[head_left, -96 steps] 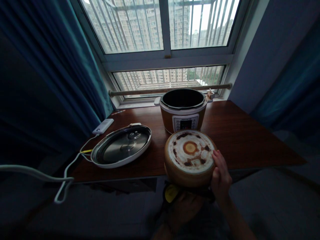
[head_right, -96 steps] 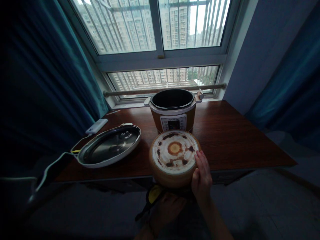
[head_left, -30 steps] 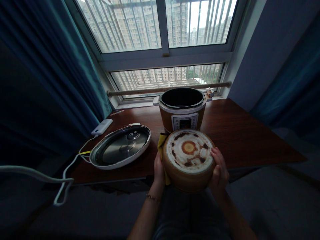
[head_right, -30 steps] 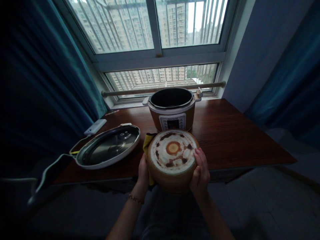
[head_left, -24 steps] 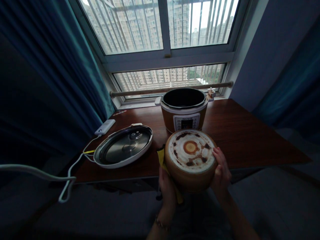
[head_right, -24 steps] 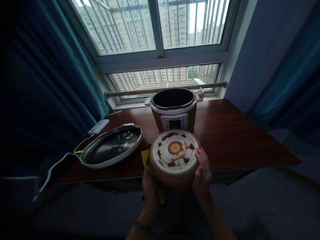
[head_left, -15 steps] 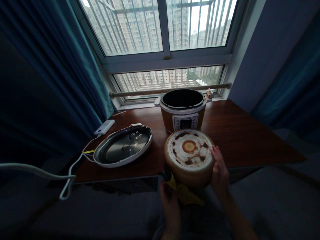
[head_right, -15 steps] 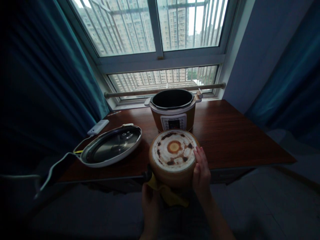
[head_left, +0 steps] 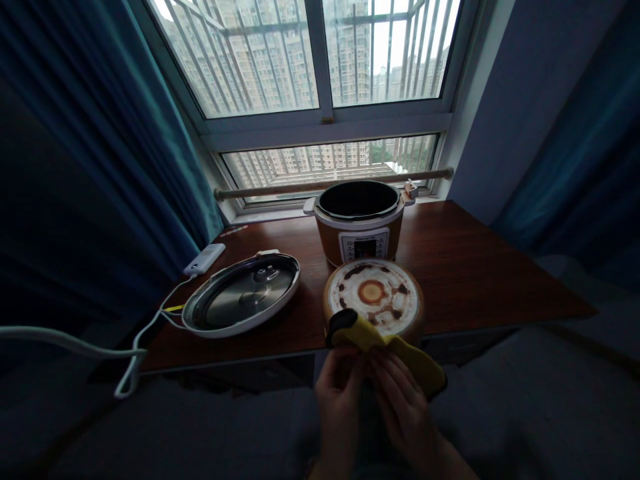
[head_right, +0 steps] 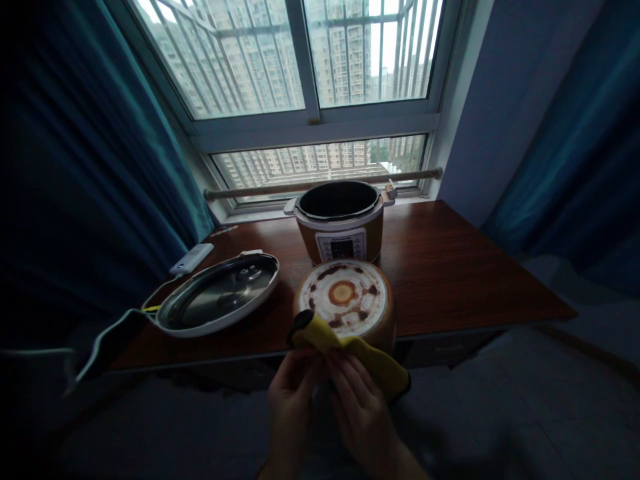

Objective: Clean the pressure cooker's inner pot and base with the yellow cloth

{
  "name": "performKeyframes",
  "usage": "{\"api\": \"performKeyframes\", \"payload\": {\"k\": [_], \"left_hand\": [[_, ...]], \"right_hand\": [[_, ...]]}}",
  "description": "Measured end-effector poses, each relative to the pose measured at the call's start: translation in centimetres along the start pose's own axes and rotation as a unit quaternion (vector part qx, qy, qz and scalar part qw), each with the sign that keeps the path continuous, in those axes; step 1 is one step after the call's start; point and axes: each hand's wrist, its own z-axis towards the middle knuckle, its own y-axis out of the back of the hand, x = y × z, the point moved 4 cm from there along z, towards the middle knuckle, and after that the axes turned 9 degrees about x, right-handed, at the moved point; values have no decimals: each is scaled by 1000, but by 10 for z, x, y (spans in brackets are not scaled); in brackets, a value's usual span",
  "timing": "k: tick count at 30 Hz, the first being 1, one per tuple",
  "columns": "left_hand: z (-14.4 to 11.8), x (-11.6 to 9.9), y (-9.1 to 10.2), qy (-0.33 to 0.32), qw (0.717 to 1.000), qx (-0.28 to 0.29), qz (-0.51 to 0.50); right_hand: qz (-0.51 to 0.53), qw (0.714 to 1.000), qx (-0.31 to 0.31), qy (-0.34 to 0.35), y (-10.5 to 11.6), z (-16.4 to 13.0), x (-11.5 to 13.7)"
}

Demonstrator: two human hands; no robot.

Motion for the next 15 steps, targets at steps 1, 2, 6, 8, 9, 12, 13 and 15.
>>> {"api": "performKeyframes", "payload": {"k": [1, 2, 6, 8, 9, 12, 13, 15], "left_hand": [[5, -6, 5, -18, 1000, -5, 16], [11, -12, 12, -47, 998, -26, 40], [41, -19, 47, -131, 971, -157, 124], [62, -10, 58, -113, 974, -151, 128], [72, -5, 62, -96, 978, -134, 126], [96, 8, 64, -38, 987, -82, 131], [102, 11, 64, -21, 988, -67, 138], [109, 12, 62, 2, 988, -40, 149]], "right_hand": [[-14, 1000, 1, -10, -6, -1, -5], [-30, 999, 7, -11, -12, -2, -8], [-101, 995, 15, -10, -23, -4, -16], [-128, 991, 6, -21, -23, 0, -19], [-139, 990, 0, -28, -22, 2, -20], [-149, 988, -14, -43, -19, 12, -25], [-146, 988, -19, -43, -18, 15, -26], [-130, 990, -34, -45, -17, 19, -26]]}}
